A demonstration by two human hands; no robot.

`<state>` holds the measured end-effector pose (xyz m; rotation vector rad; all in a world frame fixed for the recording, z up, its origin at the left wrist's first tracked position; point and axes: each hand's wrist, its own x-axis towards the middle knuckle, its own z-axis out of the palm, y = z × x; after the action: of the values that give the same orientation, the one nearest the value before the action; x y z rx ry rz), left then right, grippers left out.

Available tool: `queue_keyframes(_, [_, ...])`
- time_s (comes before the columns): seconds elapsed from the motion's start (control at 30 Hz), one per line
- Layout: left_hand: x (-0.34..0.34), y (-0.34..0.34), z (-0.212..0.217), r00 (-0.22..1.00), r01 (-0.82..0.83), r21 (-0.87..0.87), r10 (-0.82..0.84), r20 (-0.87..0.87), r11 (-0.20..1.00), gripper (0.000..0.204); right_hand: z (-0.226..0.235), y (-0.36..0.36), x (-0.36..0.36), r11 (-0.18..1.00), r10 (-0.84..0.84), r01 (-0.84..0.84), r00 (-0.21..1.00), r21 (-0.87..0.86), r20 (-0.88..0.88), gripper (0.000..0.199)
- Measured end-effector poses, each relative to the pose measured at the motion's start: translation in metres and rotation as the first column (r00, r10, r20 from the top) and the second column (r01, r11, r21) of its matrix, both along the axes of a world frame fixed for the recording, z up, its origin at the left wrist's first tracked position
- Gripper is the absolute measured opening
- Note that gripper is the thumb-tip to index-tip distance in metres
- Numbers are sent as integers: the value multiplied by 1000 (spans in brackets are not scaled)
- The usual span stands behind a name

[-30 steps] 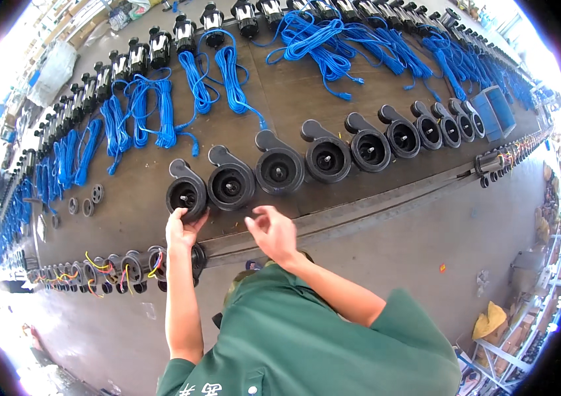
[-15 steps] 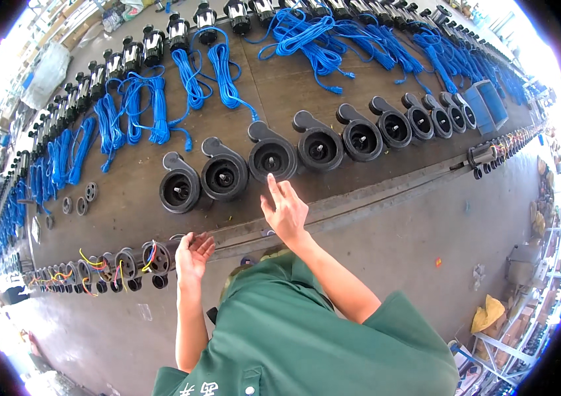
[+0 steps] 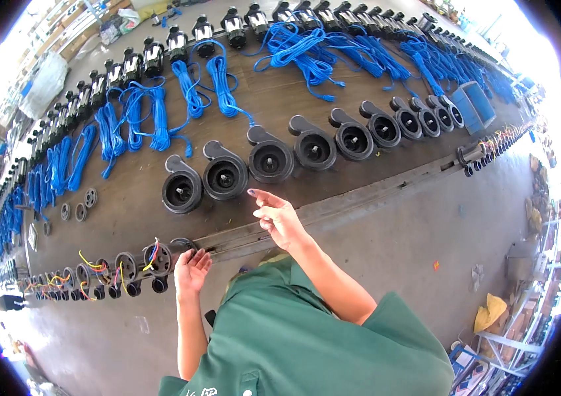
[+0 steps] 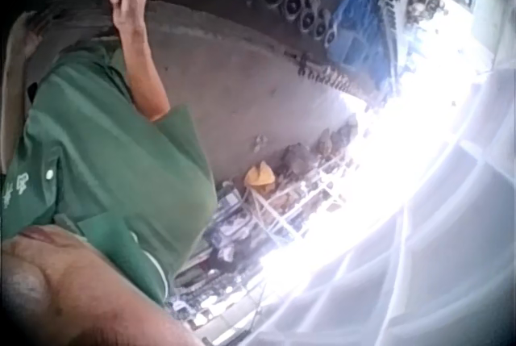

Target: The person assembles industrial pumps by inserting components into the pump bodies and using a hammer to seat the internal parts.

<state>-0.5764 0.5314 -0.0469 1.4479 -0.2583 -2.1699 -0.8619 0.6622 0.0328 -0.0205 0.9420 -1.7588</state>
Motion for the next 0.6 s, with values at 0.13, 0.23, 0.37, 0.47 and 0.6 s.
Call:
queue_keyframes(0.13, [10, 8, -17, 998, 49, 45, -47, -45, 998, 23, 12, 22, -8, 995, -63, 69, 994, -68, 88, 46])
queue_keyframes(0.23, [4, 18, -26, 993, 118, 81, -116, -29, 990, 21, 18, 43, -14, 984, -169, 175, 979, 42, -117, 35])
queue_keyframes(0.37, [-13, 26, -28, 968, 252, 101, -250, -38, 962, 14, 12, 85, -39, 881, -386, 457, 844, 121, -372, 32])
queue_keyframes(0.47, [-22, 23, -35, 939, 344, 126, -341, -47, 931, 15, 6, 124, -58, 730, -508, 651, 720, 208, -473, 26])
queue_keyframes(0.6, [-44, 19, -26, 891, 450, 37, -447, -78, 892, 17, -29, 218, -83, 250, -241, 952, 236, 175, -942, 17])
